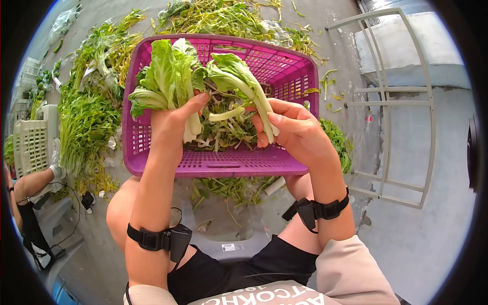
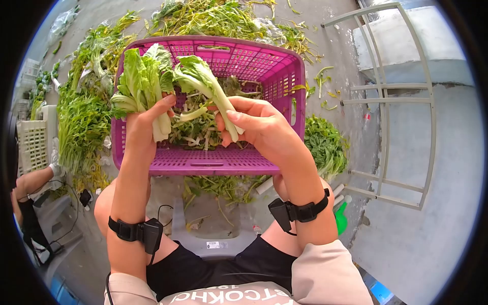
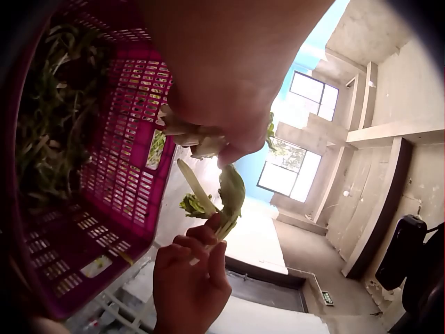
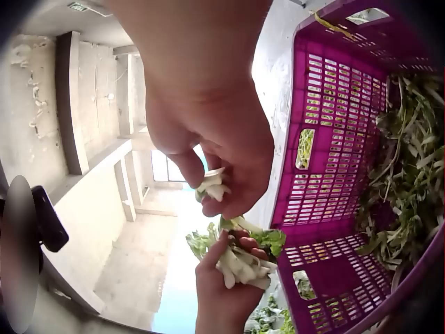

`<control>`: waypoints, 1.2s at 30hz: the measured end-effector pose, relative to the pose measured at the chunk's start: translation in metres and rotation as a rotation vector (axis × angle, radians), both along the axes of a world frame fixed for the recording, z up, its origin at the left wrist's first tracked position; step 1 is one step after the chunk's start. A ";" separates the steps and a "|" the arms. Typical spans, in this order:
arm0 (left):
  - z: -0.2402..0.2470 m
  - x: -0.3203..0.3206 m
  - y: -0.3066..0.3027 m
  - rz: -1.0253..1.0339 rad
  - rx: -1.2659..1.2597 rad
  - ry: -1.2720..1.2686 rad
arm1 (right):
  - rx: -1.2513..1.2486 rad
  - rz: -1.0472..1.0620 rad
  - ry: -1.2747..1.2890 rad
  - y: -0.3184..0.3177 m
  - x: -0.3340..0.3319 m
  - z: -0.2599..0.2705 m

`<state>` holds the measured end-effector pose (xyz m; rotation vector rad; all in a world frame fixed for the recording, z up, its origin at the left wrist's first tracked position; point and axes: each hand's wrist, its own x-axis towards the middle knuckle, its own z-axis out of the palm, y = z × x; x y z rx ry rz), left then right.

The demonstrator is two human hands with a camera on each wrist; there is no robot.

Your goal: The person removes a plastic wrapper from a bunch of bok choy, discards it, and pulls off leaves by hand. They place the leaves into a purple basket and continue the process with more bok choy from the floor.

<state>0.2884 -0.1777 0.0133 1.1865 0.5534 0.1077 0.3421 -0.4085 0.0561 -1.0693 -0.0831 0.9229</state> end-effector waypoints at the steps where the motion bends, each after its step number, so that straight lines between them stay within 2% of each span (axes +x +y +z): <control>1: 0.001 -0.002 -0.001 -0.002 0.000 0.001 | -0.010 0.032 -0.038 -0.002 -0.002 0.001; 9: 0.009 -0.009 -0.016 -0.454 -0.394 0.026 | 0.025 0.024 -0.007 0.001 -0.005 -0.006; 13: 0.013 -0.008 -0.026 -0.520 -0.494 -0.113 | -0.019 0.018 0.012 0.006 -0.009 -0.003; 15: 0.008 -0.008 -0.027 -0.491 -0.435 -0.090 | -0.024 0.020 0.033 0.006 -0.008 -0.005; 17: 0.005 -0.009 -0.025 -0.381 -0.337 -0.005 | -0.036 -0.053 -0.031 0.006 -0.007 -0.013; 19: 0.001 -0.009 -0.019 -0.357 -0.256 0.092 | -0.094 -0.141 -0.038 0.006 -0.004 -0.016; 23: 0.001 -0.006 -0.012 -0.233 -0.026 0.284 | 0.063 -0.241 0.086 -0.003 0.005 -0.014; 25: -0.004 -0.007 -0.011 -0.173 -0.044 0.259 | 0.128 -0.256 0.114 -0.006 0.009 -0.018; 27: -0.006 -0.006 -0.007 -0.144 -0.264 0.270 | 0.171 -0.299 0.155 -0.005 0.009 -0.016; 31: -0.008 -0.007 -0.007 -0.131 -0.476 0.248 | 0.137 -0.291 0.144 0.003 0.003 -0.019; 34: -0.008 -0.008 -0.012 -0.151 -0.531 0.085 | 0.053 -0.280 0.174 0.009 -0.002 -0.023; 36: -0.008 -0.008 -0.014 -0.151 -0.534 0.086 | 0.060 -0.286 0.187 0.011 -0.005 -0.026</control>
